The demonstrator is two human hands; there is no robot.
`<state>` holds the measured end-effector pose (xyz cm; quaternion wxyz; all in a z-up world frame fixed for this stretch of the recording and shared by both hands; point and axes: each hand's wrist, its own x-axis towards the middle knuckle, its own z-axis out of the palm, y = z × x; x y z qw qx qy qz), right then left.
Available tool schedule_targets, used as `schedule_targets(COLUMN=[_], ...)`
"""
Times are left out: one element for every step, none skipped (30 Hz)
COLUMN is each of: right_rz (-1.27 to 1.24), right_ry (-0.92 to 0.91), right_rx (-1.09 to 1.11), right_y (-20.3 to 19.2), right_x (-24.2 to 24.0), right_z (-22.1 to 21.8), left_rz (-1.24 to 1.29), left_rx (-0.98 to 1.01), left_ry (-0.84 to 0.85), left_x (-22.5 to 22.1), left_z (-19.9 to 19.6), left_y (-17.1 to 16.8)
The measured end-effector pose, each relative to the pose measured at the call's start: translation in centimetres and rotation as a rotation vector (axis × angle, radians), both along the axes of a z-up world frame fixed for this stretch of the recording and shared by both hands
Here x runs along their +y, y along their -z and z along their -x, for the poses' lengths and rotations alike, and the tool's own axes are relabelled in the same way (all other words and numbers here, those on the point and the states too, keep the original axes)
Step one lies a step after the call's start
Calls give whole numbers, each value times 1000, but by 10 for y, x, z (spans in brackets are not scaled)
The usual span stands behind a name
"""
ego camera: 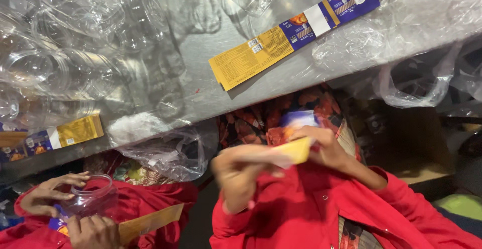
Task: The person applies adhesive labels to clear plastic jars by hand, peeling them from sheets and wrapping them around the containers.
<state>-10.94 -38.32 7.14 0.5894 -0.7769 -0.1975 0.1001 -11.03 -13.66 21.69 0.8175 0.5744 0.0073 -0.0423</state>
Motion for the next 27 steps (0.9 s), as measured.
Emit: schedule_targets(right_rz=[4,9,-87,-187,-287,-305,-323,-337,-175,-13,147,129,112,90,84,79,73,128,183,236,232,228,225,216,207,198,251], right_ry=[-1,-10,69,151,234,248,261,278,218,153,89,55,21,-14,54,127,199,213,227,243,230,219,207,197,187,178,173], right_rx=[144,286,389,492,595,542,489,438,321,199,76,38,-1,-46,-73,-99,-124,-179,-233,-285,-272,-260,-248,-247,-246,-245,-283], right_y=[18,33,42,48,51,49,43,32,20,6,-8,-22,-35,-46,-57,-67,-75,-82,-87,-91,-94,-97,-99,-100,-101,-100,-98], right_x=[2,0,-8,-14,-18,-23,-29,-36,-38,-39,-38,-37,-35,-31,-28,-25,-22,-19,-16,-12,-8,-4,-1,2,4,5,7], right_z=[-5,-9,-11,-13,-15,-16,-16,-14,-12,-13,-16,-17,-19,-23,-27,-29,-31,-30,-30,-28,-26,-23,-22,-21,-20,-19,-16], left_rz=[-57,-99,-158,-224,-304,-385,-728,-1063,-1000,-931,-915,-896,-831,-770,-707,-700,-694,-683,-650,-619,-587,-607,-627,-647,-704,-762,-819], left_rx=[-173,-321,-349,-367,-271,-172,-175,-169,-206,-241,-286,-324,-286,-256,-226,-245,-265,-282,-269,-255,-240,-248,-255,-263,-270,-278,-286], left_ry=[-199,-392,-536,-678,-766,-851,-758,-642,-472,-310,-104,99,168,232,296,279,263,250,236,226,215,197,179,157,145,135,124], left_x=[6,12,14,18,18,17,15,9,3,-4,-9,-14,-20,-24,-27,-30,-32,-34,-37,-38,-38,-40,-41,-44,-47,-50,-54], left_z=[4,2,3,1,-1,-4,-10,-16,-20,-23,-28,-30,-29,-31,-32,-31,-30,-28,-27,-24,-22,-19,-16,-14,-11,-8,-5], left_y=[-6,-9,-12,-14,-15,-14,-9,-3,4,11,19,27,34,42,47,51,54,56,59,60,60,61,60,60,60,60,59])
